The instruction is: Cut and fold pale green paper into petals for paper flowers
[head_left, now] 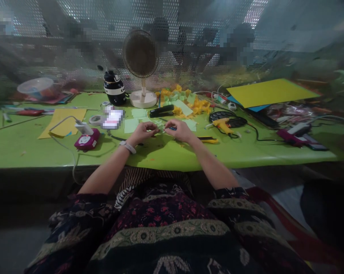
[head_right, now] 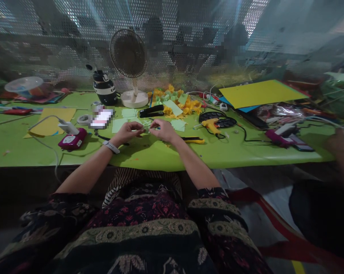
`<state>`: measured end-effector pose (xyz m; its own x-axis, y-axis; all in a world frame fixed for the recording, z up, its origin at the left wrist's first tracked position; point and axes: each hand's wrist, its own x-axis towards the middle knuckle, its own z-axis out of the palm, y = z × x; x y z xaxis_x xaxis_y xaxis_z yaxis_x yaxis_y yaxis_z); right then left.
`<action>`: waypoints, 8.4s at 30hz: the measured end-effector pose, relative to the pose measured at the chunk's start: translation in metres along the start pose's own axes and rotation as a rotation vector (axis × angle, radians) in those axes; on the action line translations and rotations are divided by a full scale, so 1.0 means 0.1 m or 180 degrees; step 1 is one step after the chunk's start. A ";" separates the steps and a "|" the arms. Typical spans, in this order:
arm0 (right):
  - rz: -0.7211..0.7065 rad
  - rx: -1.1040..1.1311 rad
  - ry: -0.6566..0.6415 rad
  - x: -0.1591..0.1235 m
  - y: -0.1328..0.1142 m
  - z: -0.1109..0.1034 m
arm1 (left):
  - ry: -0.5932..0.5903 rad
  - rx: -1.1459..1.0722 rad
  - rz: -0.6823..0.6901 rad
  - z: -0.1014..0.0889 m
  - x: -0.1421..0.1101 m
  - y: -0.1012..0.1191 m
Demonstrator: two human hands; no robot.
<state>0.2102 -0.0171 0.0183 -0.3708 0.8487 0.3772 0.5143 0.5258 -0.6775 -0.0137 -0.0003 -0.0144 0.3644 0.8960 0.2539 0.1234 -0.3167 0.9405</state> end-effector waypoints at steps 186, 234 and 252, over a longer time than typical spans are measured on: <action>-0.1027 -0.0778 0.0955 -0.03 0.15 0.12 | 0.0549 -0.0038 0.0564 0.02 0.01 0.01; -0.1227 -0.0843 0.0787 -0.04 0.20 0.24 | 0.0642 0.0701 0.1263 0.04 -0.04 0.06; -0.0938 -0.0965 0.0792 -0.04 0.17 0.30 | 0.0515 0.1011 0.1515 0.07 -0.05 0.05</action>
<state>0.1972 -0.0128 -0.0139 -0.3573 0.6298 0.6897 0.6309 0.7072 -0.3190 -0.0084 -0.0091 -0.0124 0.3052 0.6608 0.6857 0.2603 -0.7505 0.6075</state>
